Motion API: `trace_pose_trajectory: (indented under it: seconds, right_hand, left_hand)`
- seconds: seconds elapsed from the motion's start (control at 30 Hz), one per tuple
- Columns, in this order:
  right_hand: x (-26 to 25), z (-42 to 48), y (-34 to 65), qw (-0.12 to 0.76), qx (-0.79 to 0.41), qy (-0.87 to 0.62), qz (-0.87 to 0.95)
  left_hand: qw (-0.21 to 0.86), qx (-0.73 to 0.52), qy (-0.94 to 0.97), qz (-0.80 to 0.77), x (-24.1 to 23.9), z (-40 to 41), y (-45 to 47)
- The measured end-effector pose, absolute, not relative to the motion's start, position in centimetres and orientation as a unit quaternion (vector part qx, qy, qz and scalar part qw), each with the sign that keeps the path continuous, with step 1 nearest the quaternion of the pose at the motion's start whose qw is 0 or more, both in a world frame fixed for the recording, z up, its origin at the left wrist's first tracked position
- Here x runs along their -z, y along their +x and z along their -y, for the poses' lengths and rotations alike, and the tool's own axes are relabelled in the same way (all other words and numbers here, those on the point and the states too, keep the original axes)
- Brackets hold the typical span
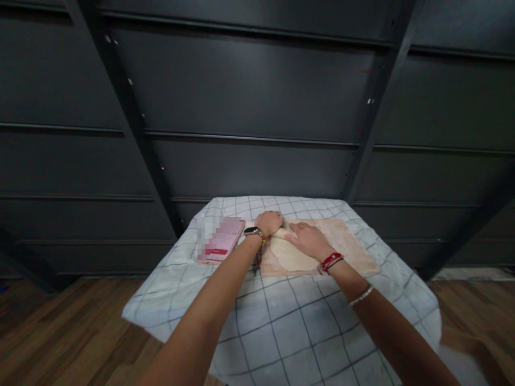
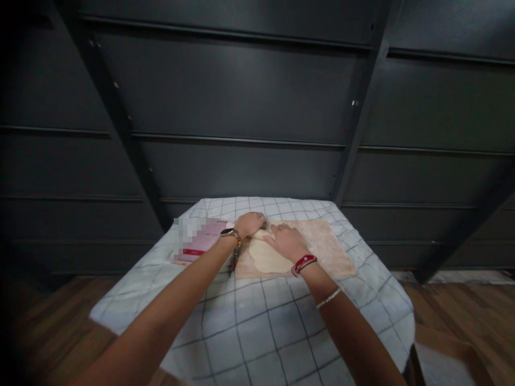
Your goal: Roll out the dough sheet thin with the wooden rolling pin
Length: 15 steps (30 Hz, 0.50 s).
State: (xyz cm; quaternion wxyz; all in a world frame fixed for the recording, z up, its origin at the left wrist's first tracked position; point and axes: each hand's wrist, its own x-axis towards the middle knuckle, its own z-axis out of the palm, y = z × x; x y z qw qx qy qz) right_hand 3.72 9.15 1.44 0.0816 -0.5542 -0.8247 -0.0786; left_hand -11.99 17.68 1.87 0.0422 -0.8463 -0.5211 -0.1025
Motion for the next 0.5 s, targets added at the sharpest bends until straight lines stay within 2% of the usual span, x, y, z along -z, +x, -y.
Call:
trace_pose_trajectory:
  seconds: [0.13, 0.3, 0.5]
  right_hand:
    - [-1.5, -9.8, 4.2, 0.096, 0.051, -0.545, 0.832]
    - [-1.4, -10.1, 4.5, 0.091, 0.048, -0.53, 0.842]
    - [-1.4, -10.9, 5.0, 0.084, 0.06, -0.507, 0.856]
  left_hand:
    - [0.08, 0.062, -0.846, 0.524, -2.4, -15.5, -12.1]
    - [0.106, 0.078, -0.844, 0.519, -1.7, -13.3, -12.2]
    - [0.07, 0.082, -0.82, 0.561, -1.6, -14.2, -11.6]
